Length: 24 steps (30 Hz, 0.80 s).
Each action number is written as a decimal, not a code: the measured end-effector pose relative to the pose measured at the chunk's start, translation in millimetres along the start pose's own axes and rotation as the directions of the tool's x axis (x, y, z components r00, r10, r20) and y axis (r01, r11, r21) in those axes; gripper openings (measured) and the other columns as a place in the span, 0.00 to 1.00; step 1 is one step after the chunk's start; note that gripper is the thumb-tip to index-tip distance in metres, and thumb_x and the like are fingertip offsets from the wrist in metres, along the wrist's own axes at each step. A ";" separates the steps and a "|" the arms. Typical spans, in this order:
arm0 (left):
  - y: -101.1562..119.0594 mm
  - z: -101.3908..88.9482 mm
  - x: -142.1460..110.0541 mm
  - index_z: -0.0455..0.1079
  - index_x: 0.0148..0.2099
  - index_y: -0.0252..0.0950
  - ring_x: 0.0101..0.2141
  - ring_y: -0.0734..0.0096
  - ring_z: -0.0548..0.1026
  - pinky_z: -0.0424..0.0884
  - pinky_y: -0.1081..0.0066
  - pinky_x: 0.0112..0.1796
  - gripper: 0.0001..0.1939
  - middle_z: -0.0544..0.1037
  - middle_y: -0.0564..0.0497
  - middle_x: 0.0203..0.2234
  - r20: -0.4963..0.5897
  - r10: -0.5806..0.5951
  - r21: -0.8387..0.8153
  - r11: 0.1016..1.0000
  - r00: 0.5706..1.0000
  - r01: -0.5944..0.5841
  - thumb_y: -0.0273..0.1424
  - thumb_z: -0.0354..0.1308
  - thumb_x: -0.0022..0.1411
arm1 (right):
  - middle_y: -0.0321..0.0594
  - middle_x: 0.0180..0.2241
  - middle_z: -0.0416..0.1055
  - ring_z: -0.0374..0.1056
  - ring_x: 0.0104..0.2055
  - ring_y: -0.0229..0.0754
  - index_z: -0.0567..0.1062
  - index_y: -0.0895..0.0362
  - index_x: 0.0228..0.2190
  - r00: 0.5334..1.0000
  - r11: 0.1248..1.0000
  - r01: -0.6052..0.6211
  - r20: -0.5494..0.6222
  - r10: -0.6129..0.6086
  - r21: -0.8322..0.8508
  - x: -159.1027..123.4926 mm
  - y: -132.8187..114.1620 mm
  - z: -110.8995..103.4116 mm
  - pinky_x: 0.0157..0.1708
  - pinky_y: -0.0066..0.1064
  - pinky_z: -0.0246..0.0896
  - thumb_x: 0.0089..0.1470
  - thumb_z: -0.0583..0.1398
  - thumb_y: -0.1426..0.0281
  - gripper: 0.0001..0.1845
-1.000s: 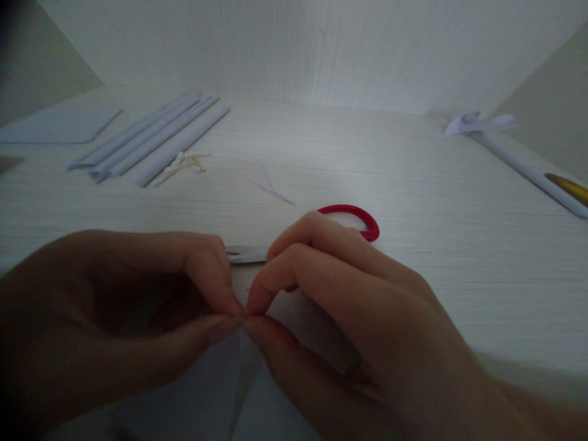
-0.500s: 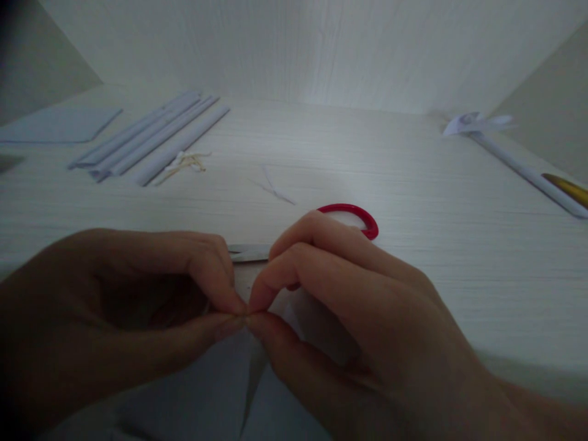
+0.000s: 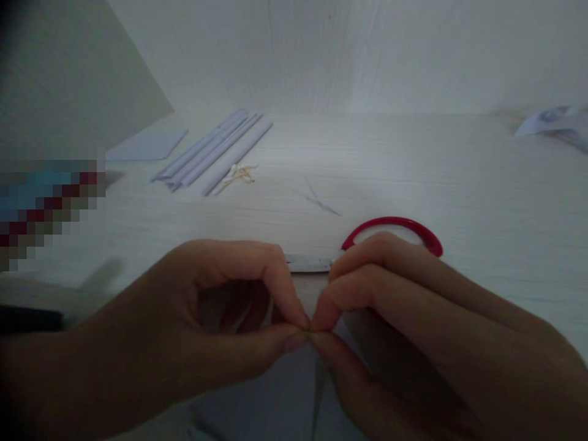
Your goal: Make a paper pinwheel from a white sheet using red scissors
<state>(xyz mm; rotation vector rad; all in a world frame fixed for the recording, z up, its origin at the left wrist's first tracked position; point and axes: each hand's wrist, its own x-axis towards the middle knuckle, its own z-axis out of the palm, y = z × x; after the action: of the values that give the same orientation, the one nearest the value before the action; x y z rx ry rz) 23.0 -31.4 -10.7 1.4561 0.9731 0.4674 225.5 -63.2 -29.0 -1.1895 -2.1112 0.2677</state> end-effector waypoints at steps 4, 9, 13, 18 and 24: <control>1.1 -0.5 2.7 0.72 0.26 0.41 0.22 0.75 0.69 0.63 0.79 0.20 0.03 0.73 0.57 0.19 -0.016 0.036 0.005 0.999 0.999 -0.036 0.31 0.61 0.52 | 0.35 0.32 0.71 0.70 0.34 0.36 0.71 0.48 0.31 0.998 0.997 0.061 0.005 -0.061 -0.057 3.6 -4.9 -2.7 0.26 0.22 0.68 0.60 0.57 0.58 0.09; -8.2 0.5 9.0 0.72 0.25 0.40 0.16 0.77 0.63 0.57 0.80 0.13 0.03 0.68 0.58 0.13 -0.033 0.088 -0.029 0.996 0.996 -0.089 0.33 0.61 0.48 | 0.35 0.31 0.71 0.70 0.34 0.36 0.72 0.51 0.26 0.998 1.000 -0.027 0.058 0.027 0.009 7.6 -11.1 -4.6 0.28 0.22 0.70 0.60 0.58 0.62 0.12; -9.1 0.4 10.6 0.72 0.24 0.40 0.17 0.76 0.65 0.58 0.80 0.14 0.04 0.70 0.57 0.14 -0.034 0.103 -0.002 0.995 0.994 -0.104 0.33 0.61 0.48 | 0.36 0.29 0.71 0.69 0.32 0.36 0.73 0.52 0.23 0.997 0.999 -0.040 0.060 0.040 -0.009 9.8 -15.9 -5.2 0.26 0.22 0.70 0.61 0.57 0.61 0.16; -8.3 0.5 7.1 0.72 0.24 0.40 0.18 0.76 0.66 0.60 0.80 0.16 0.04 0.70 0.57 0.15 -0.038 0.089 0.004 0.996 0.995 -0.089 0.33 0.61 0.49 | 0.38 0.31 0.71 0.69 0.33 0.38 0.75 0.51 0.24 0.996 0.999 -0.034 0.084 0.034 -0.004 9.9 -14.6 -4.4 0.24 0.24 0.69 0.61 0.56 0.60 0.17; -8.6 1.7 9.2 0.72 0.23 0.40 0.16 0.77 0.65 0.58 0.80 0.14 0.03 0.69 0.57 0.14 -0.060 0.103 -0.011 0.995 0.993 -0.104 0.32 0.61 0.47 | 0.36 0.32 0.72 0.70 0.34 0.37 0.74 0.50 0.26 0.995 0.999 -0.046 0.093 0.044 0.012 8.6 -12.7 -4.0 0.26 0.23 0.69 0.61 0.56 0.58 0.15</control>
<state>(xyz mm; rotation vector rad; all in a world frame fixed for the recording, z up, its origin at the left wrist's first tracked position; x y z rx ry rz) 27.0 -26.3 -21.6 1.4915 0.9423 0.5952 216.6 -63.9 -15.9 -1.2392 -2.1604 0.3640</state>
